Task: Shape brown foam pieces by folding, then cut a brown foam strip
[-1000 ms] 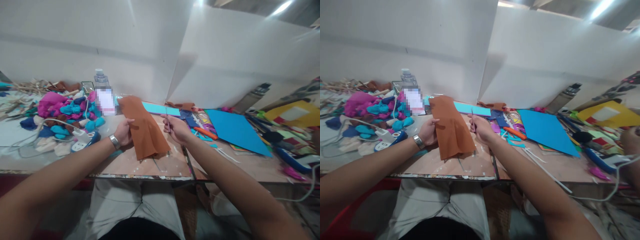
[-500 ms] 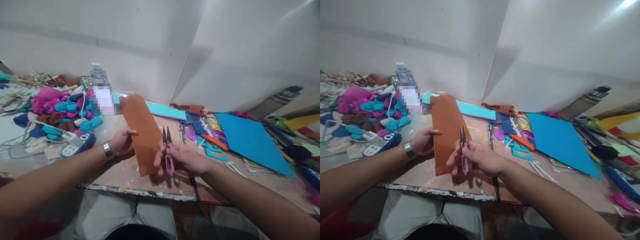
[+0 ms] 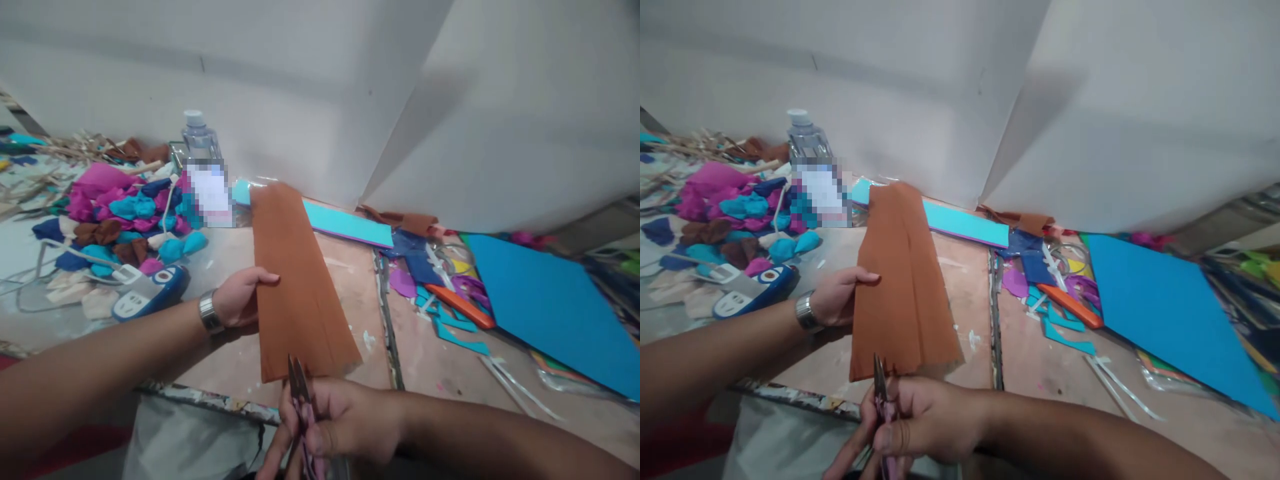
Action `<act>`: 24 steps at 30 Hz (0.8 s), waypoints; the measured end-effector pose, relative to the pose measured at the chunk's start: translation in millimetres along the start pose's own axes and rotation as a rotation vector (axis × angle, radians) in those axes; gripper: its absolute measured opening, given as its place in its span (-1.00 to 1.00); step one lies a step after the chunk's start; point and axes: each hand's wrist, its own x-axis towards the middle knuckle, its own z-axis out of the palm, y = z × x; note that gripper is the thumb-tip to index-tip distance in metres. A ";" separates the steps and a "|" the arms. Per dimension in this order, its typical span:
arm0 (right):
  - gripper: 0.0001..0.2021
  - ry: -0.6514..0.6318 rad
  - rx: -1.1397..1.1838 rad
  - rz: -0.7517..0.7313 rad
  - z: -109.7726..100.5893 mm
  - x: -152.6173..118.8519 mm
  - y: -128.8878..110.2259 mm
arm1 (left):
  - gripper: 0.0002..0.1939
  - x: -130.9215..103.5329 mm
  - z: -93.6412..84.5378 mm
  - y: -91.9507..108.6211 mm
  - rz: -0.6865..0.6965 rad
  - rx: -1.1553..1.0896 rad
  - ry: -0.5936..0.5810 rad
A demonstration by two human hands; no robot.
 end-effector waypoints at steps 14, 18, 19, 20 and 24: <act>-0.40 0.078 -0.042 0.022 -3.1 4.4 17.1 | -0.49 -13.2 8.9 24.8 -0.046 -0.142 -0.080; -0.39 0.002 0.061 -0.068 -0.6 -1.2 10.2 | -0.48 -12.0 7.7 26.1 0.007 -0.121 -0.056; -0.40 -0.006 0.092 -0.095 0.8 -2.7 6.8 | -0.49 -11.9 7.8 26.4 0.017 -0.124 -0.047; -0.41 -0.002 0.116 -0.119 2.1 -4.0 3.5 | -0.51 -11.9 8.1 26.7 0.021 -0.130 -0.041; -0.43 0.000 0.162 -0.165 2.9 -6.0 -3.5 | -0.50 -12.7 8.8 27.2 0.011 -0.153 -0.091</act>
